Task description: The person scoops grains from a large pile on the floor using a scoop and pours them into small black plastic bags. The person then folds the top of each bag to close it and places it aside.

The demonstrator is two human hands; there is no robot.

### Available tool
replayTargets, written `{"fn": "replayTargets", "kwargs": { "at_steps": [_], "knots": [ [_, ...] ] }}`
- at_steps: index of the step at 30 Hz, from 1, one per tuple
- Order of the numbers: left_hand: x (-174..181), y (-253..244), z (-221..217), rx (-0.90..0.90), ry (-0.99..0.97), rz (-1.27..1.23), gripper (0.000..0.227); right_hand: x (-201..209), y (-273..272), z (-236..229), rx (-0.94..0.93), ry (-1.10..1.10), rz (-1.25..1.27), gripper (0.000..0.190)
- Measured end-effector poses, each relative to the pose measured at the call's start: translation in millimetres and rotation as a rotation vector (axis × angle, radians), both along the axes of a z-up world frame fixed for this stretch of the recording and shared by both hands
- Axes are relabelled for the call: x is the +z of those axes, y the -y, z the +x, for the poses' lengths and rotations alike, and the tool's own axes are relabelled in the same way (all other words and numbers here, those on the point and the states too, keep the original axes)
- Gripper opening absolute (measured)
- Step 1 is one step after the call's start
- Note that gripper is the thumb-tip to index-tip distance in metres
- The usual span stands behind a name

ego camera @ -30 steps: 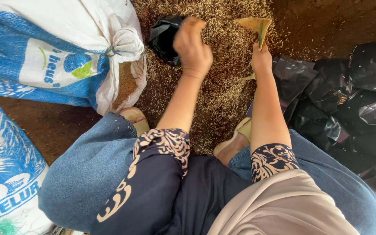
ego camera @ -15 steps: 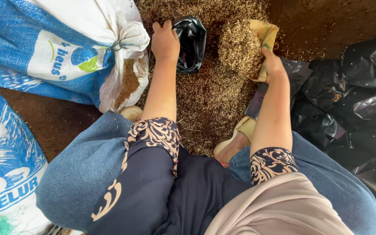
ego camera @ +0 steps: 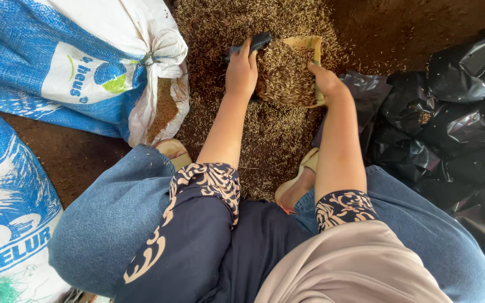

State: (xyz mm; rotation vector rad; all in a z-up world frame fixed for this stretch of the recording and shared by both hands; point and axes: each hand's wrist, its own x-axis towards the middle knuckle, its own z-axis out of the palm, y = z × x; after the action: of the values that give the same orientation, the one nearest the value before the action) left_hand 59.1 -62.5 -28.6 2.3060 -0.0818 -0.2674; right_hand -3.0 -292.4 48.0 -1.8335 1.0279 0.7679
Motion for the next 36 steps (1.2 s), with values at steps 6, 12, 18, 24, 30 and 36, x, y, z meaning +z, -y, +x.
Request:
{"fn": "replayTargets", "kwargs": {
  "at_steps": [6,12,18,24,30,36],
  "knots": [
    [-10.2,-15.7,-34.8,-0.004,-0.179,0.015,0.050,-13.9,-62.6,-0.8,-0.210,0.178,0.037,0.090],
    [-3.4,-56.4,-39.6,0.160,-0.107,0.148,0.054,20.5,-136.8,1.5,0.070,0.198,-0.304,0.108],
    [-0.7,-86.3,-44.7,0.296,0.002,0.294,0.051,32.5,-192.4,-1.2,0.436,0.408,-0.622,0.116],
    [-2.1,-106.5,-36.8,0.341,-0.017,0.251,0.053,26.6,-187.0,2.1,0.563,0.676,-0.751,0.115],
    [-2.8,-114.4,-36.8,0.251,0.042,0.235,0.063,9.9,-62.2,29.1,0.321,0.707,-0.962,0.112],
    [-4.5,-117.8,-32.1,0.205,0.268,0.269,0.051,-56.4,-45.8,30.4,0.190,0.706,-0.996,0.059]
  ]
}}
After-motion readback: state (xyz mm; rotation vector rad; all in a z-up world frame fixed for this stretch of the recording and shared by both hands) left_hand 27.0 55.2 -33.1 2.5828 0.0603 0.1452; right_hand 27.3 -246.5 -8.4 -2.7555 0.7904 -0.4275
